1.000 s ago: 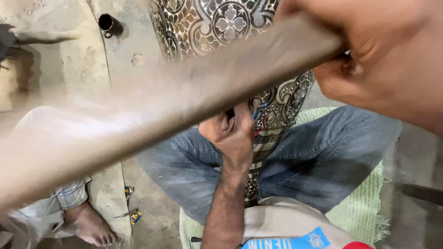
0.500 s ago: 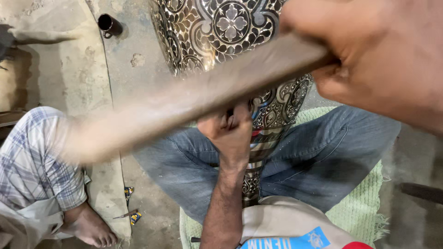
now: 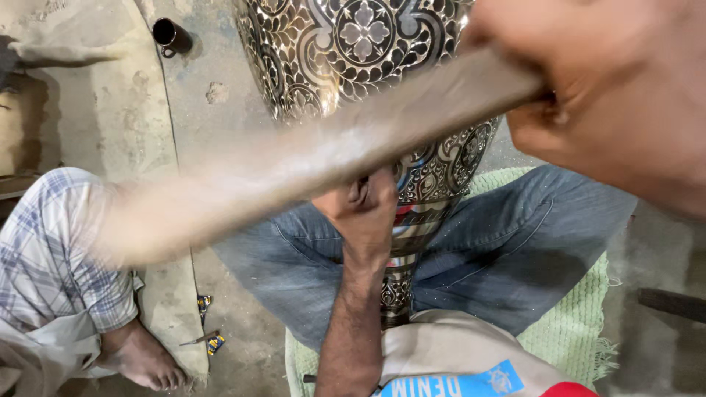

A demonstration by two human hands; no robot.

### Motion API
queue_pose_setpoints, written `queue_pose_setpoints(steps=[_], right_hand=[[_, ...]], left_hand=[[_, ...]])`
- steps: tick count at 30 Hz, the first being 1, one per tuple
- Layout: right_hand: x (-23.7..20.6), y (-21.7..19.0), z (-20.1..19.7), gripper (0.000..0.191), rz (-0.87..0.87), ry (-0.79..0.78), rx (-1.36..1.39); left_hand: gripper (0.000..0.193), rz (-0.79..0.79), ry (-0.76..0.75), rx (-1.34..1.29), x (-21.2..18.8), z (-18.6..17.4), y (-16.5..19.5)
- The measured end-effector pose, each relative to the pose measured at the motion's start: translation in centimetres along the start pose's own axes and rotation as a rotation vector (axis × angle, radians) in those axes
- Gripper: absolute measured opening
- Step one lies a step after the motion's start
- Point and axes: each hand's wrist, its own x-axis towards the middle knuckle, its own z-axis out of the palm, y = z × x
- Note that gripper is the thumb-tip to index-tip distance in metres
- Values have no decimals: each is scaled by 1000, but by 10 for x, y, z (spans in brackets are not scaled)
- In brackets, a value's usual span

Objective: The person sits cross-legged on the floor and uses a chisel and wooden mallet to engrave intricate floral patterns onto a large metal vase. They repeatedly strike the chisel to create detailed designs on the vase's surface.

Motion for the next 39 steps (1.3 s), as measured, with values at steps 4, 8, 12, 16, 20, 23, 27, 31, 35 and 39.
queue_pose_setpoints(steps=[4,8,12,16,20,23,27,31,35,39], right_hand=[[1,-6,-9,27,6,-22,-170],[4,-11,-11,31,-64,5,-96],[3,-16,-9,30,-102,73,-122],[6,-18,-8,32,-43,3,-107],[13,-23,-10,34,-28,11,-76],[15,-29,-15,34,-77,17,-225],[20,-32,-16,38,85,-101,184],[16,-25,-13,28,-61,37,-196],[12,-15,-9,29,-84,8,-71],[12,-15,-7,31,11,-35,-73]], left_hand=[[13,-52,31,-25,0,4,-8],[12,-37,5,84,-5,3,-13],[11,19,2,25,-14,1,-16],[10,-166,15,-115,-17,0,-20],[9,-16,-11,65,-14,-2,-19],[9,-59,18,16,-12,-4,-9],[10,-65,15,-20,-5,-5,-4],[8,-73,-9,-105,-2,-5,-4],[10,-5,-30,2,-4,-5,-5],[7,-47,-29,-50,0,-1,-12]])
